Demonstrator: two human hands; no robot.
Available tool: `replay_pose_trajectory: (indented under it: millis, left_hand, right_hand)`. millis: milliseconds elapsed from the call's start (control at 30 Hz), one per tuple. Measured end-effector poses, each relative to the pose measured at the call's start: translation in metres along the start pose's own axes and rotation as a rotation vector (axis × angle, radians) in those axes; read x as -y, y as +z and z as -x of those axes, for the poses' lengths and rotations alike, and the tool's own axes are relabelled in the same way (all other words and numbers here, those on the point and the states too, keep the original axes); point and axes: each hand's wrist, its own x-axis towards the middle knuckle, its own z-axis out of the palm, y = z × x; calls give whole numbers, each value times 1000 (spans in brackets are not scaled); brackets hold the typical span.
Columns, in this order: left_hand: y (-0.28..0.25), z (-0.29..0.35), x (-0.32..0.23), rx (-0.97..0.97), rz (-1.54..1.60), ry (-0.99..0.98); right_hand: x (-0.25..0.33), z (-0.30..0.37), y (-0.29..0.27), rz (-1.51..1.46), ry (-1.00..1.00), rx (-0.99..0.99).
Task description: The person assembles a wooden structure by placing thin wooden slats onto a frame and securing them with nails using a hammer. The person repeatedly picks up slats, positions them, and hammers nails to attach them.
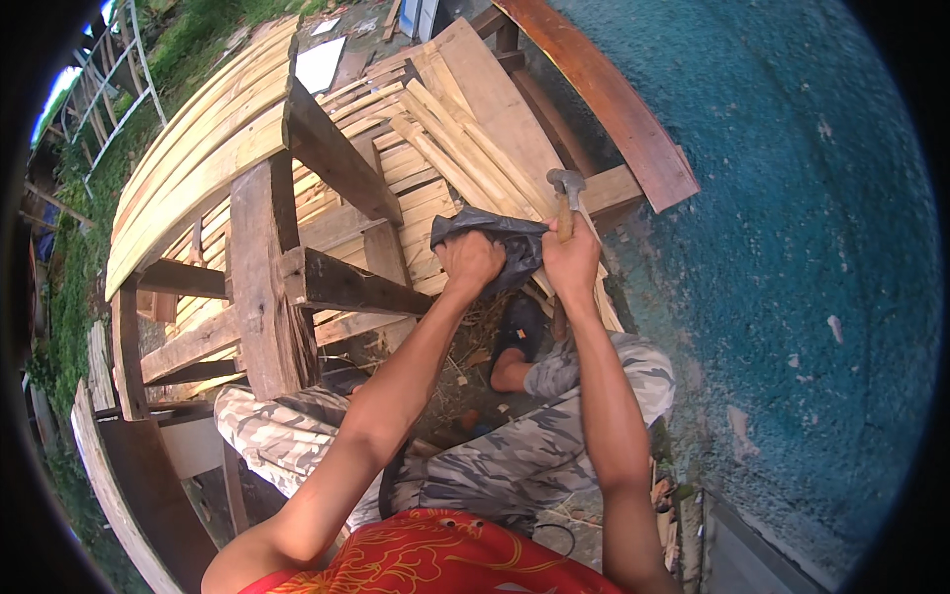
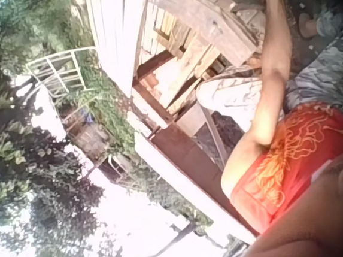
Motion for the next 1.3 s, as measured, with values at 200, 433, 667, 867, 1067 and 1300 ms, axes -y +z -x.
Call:
replay_pose_trajectory:
  millis: [200, 433, 667, 867, 1067, 1300]
  left_hand:
    - [9, -7, -3, -44, 22, -94]
    - [11, -13, -3, 31, 69, -167]
    - [-1, 8, 3, -96, 134, -158]
    - [-27, 26, 15, -78, 200, -109]
    - [-25, 32, 22, -166, 262, -37]
    - [-3, 26, 21, -176, 150, 124]
  right_hand:
    - [-2, 0, 1, -6, -3, 2]
    - [0, 1, 1, 16, 7, 2]
    - [-1, 1, -1, 20, -25, 5]
    - [-2, 0, -1, 3, -8, 16]
    - [2, 0, -2, -17, 21, -4]
    - [0, 0, -6, -3, 62, -4]
